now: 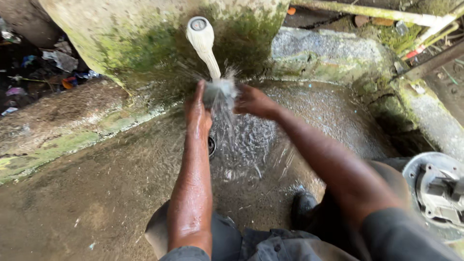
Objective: The person squats at an outdoor tap and washes a cylindrical metal part under running water. They rinse the exterior and interior, then place the part on the ground next to other disassembled mechanical components.
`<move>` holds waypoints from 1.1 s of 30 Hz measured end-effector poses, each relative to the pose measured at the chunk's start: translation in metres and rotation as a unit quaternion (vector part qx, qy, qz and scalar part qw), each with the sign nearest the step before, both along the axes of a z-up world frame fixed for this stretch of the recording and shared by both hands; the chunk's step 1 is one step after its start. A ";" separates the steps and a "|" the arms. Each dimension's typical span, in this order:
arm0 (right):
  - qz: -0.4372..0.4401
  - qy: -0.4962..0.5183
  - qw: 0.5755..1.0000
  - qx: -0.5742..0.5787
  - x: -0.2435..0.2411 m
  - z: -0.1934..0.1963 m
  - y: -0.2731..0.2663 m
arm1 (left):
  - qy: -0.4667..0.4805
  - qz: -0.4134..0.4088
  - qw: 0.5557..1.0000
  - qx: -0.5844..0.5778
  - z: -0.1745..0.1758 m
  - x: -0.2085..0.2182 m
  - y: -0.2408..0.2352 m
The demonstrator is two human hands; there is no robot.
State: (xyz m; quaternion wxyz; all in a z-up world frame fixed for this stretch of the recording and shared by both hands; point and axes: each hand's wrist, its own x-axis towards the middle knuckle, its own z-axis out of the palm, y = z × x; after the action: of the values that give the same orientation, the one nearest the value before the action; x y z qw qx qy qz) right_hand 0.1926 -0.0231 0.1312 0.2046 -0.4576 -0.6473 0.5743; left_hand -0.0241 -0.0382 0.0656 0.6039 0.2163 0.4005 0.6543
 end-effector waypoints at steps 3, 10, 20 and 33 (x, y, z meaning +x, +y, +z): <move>0.134 -0.307 0.940 0.072 0.056 0.022 0.004 | 0.192 0.034 0.970 0.142 0.030 0.022 -0.007; 0.148 -0.363 0.916 0.082 0.164 0.061 -0.025 | 0.622 -0.103 0.761 0.152 0.045 0.120 -0.025; -0.098 -0.316 0.923 0.195 0.296 0.169 -0.125 | 0.613 -0.304 0.643 0.343 -0.079 0.343 -0.060; -0.181 -0.281 0.924 0.186 0.356 0.084 -0.088 | 0.661 -0.369 0.545 0.360 -0.162 0.506 -0.113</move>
State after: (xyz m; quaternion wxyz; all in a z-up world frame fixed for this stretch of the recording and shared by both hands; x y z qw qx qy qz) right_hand 0.5488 -0.1115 0.2157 0.1960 -0.6635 -0.6795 0.2442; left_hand 0.4819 -0.1514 -0.0967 0.2280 0.9157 0.3021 0.1349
